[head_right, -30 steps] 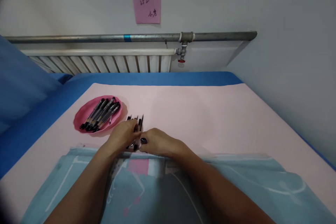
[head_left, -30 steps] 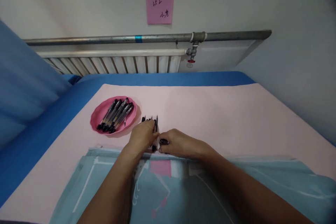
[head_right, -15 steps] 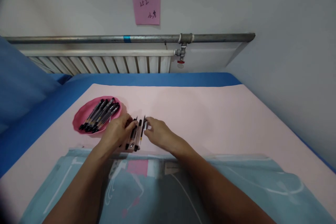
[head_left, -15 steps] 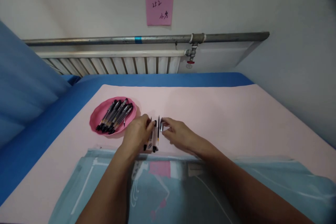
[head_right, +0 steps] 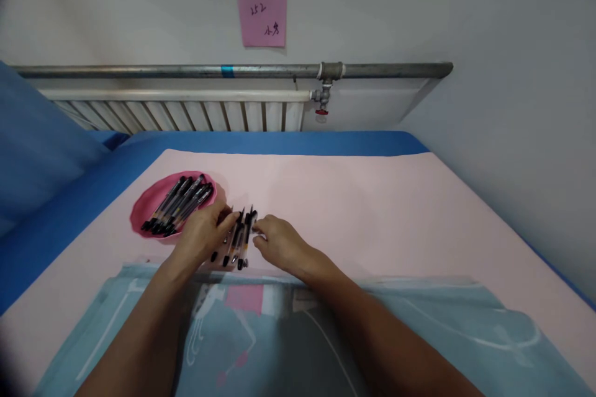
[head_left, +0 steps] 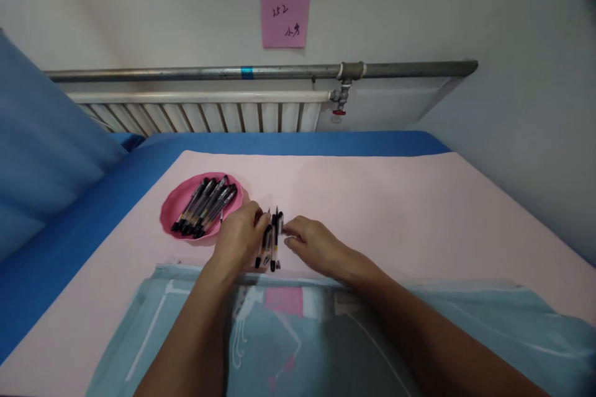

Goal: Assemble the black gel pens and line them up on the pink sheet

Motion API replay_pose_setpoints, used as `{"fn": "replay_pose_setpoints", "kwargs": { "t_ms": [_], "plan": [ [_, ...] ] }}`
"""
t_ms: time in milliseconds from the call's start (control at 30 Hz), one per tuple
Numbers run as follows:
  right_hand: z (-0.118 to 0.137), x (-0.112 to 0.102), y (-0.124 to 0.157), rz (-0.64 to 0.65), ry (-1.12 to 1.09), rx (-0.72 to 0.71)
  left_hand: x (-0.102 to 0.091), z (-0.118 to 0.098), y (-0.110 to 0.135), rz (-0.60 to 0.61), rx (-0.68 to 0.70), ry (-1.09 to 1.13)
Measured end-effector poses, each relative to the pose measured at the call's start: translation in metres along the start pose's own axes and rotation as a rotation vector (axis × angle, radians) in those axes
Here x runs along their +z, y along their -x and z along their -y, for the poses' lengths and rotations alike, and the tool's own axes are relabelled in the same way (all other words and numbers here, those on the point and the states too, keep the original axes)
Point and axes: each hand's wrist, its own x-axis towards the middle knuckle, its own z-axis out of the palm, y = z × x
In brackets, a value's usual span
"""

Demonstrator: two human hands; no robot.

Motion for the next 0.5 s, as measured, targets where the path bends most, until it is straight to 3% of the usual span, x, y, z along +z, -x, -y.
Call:
{"fn": "replay_pose_setpoints", "kwargs": {
  "t_ms": [333,400,500],
  "plan": [
    [0.0,0.002,0.001,-0.033,0.019,-0.028,-0.008,0.008,0.0,-0.155,0.009,0.09],
    [-0.003,0.002,0.001,-0.084,0.019,-0.002,-0.017,0.017,-0.002,-0.239,-0.059,0.122],
    [-0.014,0.002,-0.002,-0.188,0.017,0.055,-0.032,0.041,-0.006,-0.414,-0.278,0.112]
  ]
}}
